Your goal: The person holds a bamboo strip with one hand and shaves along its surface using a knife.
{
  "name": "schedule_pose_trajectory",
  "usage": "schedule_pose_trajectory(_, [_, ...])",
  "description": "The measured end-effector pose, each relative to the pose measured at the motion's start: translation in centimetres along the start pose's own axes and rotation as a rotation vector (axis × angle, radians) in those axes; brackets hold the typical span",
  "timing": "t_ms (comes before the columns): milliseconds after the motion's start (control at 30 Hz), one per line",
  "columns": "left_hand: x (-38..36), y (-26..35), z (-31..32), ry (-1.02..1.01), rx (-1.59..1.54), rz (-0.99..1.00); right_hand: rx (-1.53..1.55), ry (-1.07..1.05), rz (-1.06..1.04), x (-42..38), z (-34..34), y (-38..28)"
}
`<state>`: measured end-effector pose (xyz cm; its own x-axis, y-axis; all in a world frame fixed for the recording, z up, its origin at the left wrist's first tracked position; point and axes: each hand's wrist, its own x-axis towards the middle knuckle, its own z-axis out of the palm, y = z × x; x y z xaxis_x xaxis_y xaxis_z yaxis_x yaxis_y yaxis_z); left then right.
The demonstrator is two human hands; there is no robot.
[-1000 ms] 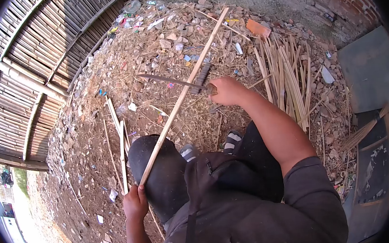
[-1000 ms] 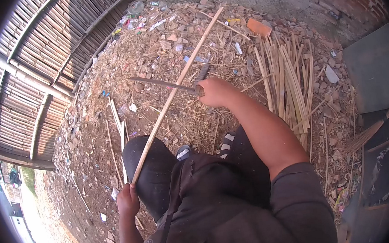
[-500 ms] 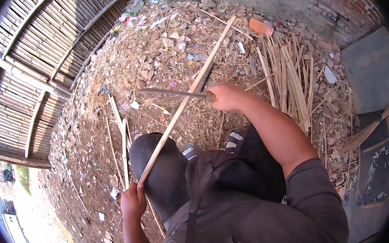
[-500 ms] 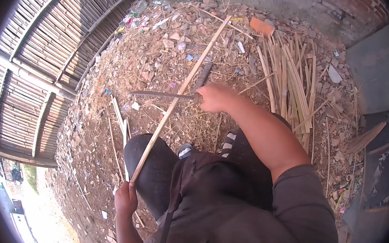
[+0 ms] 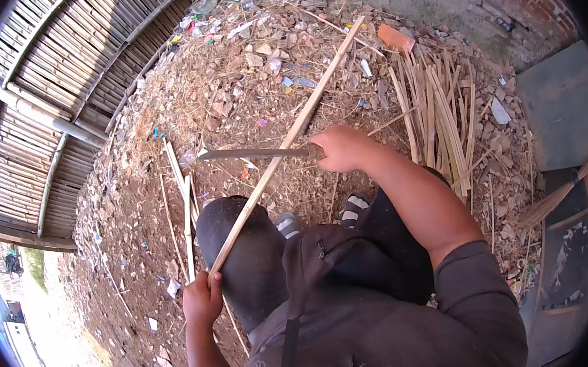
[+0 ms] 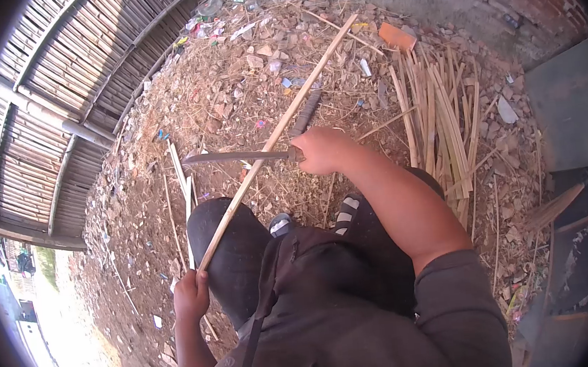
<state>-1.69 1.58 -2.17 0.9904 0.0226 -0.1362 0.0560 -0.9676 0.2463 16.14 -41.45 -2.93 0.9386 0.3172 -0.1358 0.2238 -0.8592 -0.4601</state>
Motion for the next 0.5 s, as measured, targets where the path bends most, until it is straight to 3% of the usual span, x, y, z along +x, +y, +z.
schedule_pose_trajectory(67, [0.4, -0.3, 0.5, 0.014, 0.002, 0.022, -0.104, -0.052, -0.065, -1.0, -1.4, -1.8])
schedule_pose_trajectory(233, [0.4, -0.1, 0.8, 0.042, -0.032, 0.009, 0.278, 0.144, 0.131, 1.5, -0.7, 4.0])
schedule_pose_trajectory(500, [0.5, 0.2, -0.3, 0.001, 0.029, 0.017, -0.055, -0.061, -0.057, -0.3, -0.4, -0.8])
